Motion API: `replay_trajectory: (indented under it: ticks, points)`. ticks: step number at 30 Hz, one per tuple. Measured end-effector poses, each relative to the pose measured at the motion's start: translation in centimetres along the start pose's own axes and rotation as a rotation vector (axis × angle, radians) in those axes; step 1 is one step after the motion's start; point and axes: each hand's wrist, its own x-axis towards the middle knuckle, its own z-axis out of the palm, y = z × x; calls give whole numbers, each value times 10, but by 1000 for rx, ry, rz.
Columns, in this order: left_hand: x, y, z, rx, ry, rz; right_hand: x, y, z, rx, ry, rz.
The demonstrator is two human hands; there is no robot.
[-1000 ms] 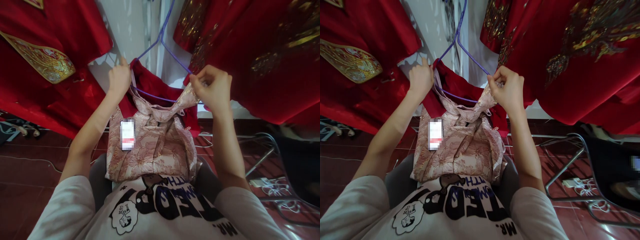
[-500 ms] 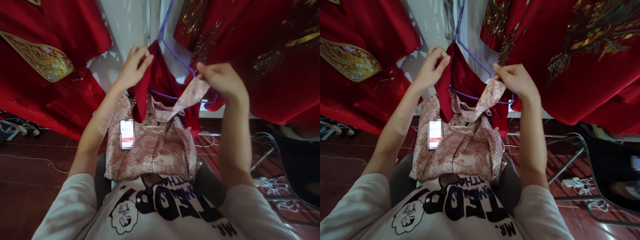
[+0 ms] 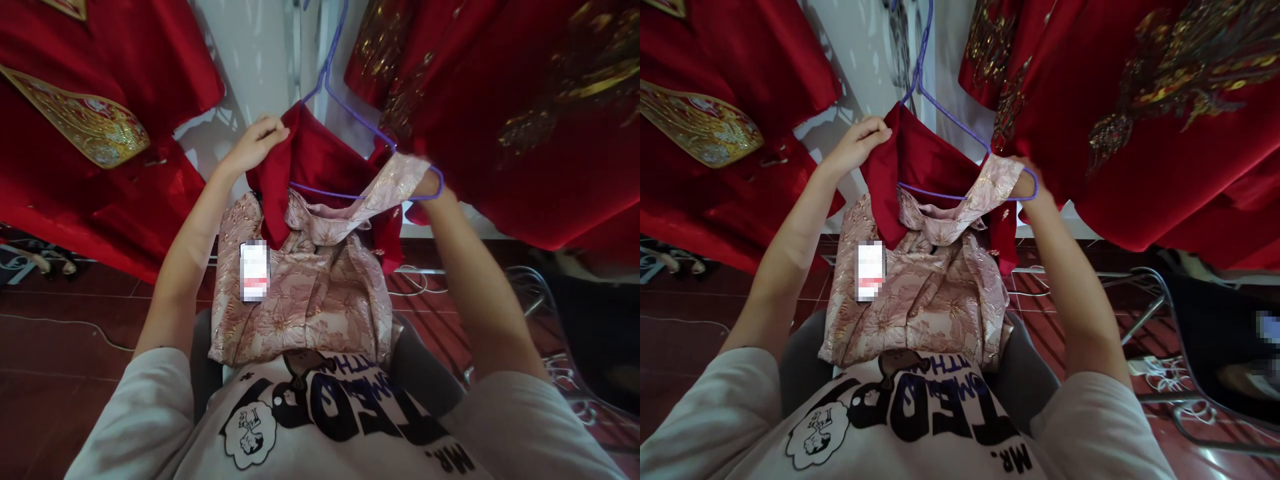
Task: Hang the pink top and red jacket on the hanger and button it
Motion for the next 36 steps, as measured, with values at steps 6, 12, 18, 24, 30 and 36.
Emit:
replay_trajectory:
  ticks: [6,12,18,24,30,36]
  points:
    - [0,-16,2,-12,21,36,-36,-24,-79,32,-22,389]
    - [-12,-23,5,42,39,78,-45,-61,-81,-79,369,218]
    - [-30,-22,18,76,187,90,-32,-78,-29,78,384,218]
    - [-38,-23,37,125,286,48,23,-89,58,481,472,-143]
    - [-44,-16,37,205,335,80,24,-90,84,633,370,-232]
    - [-49,30,69,115,242,102,14,-79,85,747,292,-198]
